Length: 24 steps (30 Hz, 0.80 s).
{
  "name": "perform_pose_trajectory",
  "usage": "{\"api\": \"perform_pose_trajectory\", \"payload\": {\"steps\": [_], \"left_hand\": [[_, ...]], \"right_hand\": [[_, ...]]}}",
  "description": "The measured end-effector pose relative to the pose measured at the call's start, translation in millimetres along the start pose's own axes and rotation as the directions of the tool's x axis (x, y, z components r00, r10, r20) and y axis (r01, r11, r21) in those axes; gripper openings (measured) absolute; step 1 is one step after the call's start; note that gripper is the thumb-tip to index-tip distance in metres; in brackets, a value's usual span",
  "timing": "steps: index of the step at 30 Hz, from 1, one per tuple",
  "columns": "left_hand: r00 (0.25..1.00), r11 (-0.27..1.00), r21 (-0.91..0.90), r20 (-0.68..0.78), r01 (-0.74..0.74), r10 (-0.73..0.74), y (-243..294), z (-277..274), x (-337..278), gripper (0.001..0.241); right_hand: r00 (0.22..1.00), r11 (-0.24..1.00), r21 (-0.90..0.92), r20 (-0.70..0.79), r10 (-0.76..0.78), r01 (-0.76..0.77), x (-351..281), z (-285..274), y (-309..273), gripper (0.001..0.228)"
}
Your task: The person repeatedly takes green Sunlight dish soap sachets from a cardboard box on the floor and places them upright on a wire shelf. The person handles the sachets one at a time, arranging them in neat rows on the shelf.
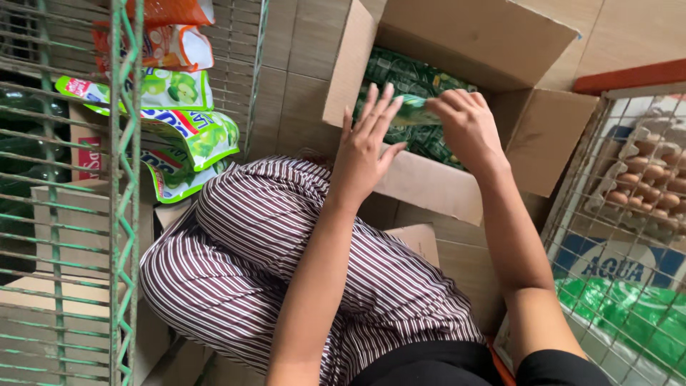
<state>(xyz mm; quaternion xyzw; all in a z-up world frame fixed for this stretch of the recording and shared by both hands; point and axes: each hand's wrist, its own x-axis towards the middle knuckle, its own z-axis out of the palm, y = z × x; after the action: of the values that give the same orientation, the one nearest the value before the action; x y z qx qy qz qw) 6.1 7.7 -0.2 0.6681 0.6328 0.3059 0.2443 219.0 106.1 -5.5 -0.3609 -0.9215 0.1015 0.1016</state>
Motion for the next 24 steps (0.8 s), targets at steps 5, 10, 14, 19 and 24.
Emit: {"api": "perform_pose_trajectory", "payload": {"steps": [5, 10, 14, 19, 24], "left_hand": [[0.999, 0.991, -0.133, -0.032, 0.022, -0.027, 4, 4, 2, 0.056], [0.975, 0.988, -0.119, -0.185, 0.102, -0.123, -2, -2, 2, 0.015], [0.911, 0.983, -0.111, -0.372, 0.149, -0.180, -10, -7, -2, 0.018], [0.843, 0.957, -0.184, -0.456, 0.223, -0.284, -14, -12, 3, 0.015], [0.831, 0.957, -0.182, -0.476, 0.226, -0.287, -11, -15, 3, 0.014]], "right_hand": [[0.993, 0.974, 0.195, 0.019, -0.120, 0.115, 25, -49, -45, 0.027], [0.993, 0.796, 0.599, -0.014, 0.121, -0.088, 17, -34, -39, 0.035], [0.903, 0.115, 0.988, -0.137, 0.407, 0.098, -2, 51, 35, 0.024], [0.580, 0.444, 0.428, 0.270, 0.768, -0.787, -39, 213, 99, 0.030], [0.797, 0.788, 0.347, -0.156, 0.584, -0.510, -67, 288, 96, 0.066]]}}
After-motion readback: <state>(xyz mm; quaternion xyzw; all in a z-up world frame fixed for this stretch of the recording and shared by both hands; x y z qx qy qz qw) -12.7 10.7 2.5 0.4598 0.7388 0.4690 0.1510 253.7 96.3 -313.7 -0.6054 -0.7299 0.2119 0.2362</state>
